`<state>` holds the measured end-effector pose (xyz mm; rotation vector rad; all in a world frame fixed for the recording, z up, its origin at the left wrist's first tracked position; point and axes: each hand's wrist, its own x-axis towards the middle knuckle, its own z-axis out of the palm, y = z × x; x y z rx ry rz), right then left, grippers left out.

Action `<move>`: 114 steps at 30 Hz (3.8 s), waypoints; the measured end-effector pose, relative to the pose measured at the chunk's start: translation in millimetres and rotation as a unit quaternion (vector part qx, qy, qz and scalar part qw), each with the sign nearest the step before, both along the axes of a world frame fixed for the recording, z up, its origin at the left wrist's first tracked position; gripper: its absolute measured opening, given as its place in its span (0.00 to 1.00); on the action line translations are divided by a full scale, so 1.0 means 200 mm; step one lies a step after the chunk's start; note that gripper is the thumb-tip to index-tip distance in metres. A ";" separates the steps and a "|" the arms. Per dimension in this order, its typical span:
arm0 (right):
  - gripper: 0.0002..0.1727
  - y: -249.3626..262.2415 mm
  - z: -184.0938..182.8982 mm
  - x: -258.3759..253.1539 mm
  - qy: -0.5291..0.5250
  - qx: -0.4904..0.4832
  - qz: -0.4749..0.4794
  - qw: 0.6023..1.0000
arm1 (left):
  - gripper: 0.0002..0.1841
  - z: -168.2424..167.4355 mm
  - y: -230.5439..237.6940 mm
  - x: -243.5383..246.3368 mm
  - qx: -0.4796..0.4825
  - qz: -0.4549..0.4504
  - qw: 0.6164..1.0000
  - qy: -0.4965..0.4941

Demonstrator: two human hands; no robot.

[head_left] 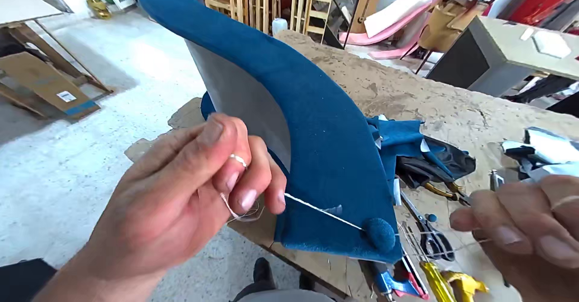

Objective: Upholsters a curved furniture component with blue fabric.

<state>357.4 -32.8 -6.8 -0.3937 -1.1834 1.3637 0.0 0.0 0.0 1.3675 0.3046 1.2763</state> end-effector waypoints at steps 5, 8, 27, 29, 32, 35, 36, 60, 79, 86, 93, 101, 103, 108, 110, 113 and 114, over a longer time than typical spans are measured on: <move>0.25 0.10 0.06 0.04 -0.034 0.016 -0.019 0.999 | 0.25 0.02 0.03 -0.01 -0.011 0.006 1.000 0.009; 0.25 0.09 0.06 0.05 -0.030 0.018 -0.003 0.999 | 0.25 0.01 0.01 -0.02 -0.014 0.005 1.000 -0.004; 0.25 -0.06 -0.35 0.27 -0.228 -0.162 -0.115 0.953 | 0.25 -0.70 -0.06 -1.03 -0.207 0.172 0.909 0.319; 0.24 -0.06 -0.36 0.29 -0.230 -0.159 -0.105 0.954 | 0.25 -0.80 -0.16 -1.27 -0.268 0.251 0.868 0.335; 0.23 -0.06 -0.37 0.29 -0.232 -0.150 -0.097 0.956 | 0.17 -0.82 -0.30 -1.52 -0.327 0.380 0.675 0.542; 0.23 -0.07 -0.36 0.27 -0.232 -0.137 -0.093 0.958 | 0.20 -0.69 -0.30 -1.34 -0.161 0.477 0.686 0.525; 0.23 -0.08 -0.36 0.26 -0.233 -0.136 -0.092 0.959 | 0.19 -0.62 -0.28 -1.12 -0.088 0.489 0.735 0.461; 0.22 -0.12 -0.38 0.31 -0.195 -0.090 -0.118 0.970 | 0.11 -0.67 -0.20 -1.18 -0.186 0.142 0.788 0.569; 0.24 -0.23 -0.33 -0.24 -0.334 0.073 -0.201 0.918 | 0.23 -0.53 -0.54 0.38 0.049 0.364 0.891 0.269; 0.10 -0.26 -0.34 -0.39 -0.274 0.114 -0.289 0.910 | 0.09 -0.53 -0.43 0.53 0.156 0.527 0.790 0.271; 0.14 -0.28 -0.32 -0.27 -0.399 0.058 -0.144 0.904 | 0.18 -0.35 -0.51 0.24 0.027 0.179 0.947 0.264; 0.18 -0.17 -0.41 -0.19 0.090 0.004 0.026 0.996 | 0.19 -0.19 -0.23 0.05 0.083 0.090 0.992 -0.031; 0.18 -0.16 -0.34 -0.27 0.244 -0.021 0.062 0.968 | 0.20 -0.16 -0.18 0.13 0.050 0.047 0.994 -0.090; 0.20 -0.11 -0.25 -0.38 0.296 -0.084 0.005 0.951 | 0.20 -0.15 -0.17 0.16 0.023 0.108 0.994 -0.020; 0.19 -0.11 -0.23 -0.39 0.270 -0.078 -0.025 0.959 | 0.19 -0.17 -0.18 0.14 0.041 0.131 0.991 0.002; 0.18 -0.10 -0.21 -0.38 0.233 -0.073 -0.048 0.968 | 0.19 -0.19 -0.18 0.12 0.055 0.151 0.987 0.028; 0.18 -0.10 -0.20 -0.38 0.224 -0.076 -0.052 0.970 | 0.19 -0.19 -0.18 0.11 0.057 0.155 0.986 0.031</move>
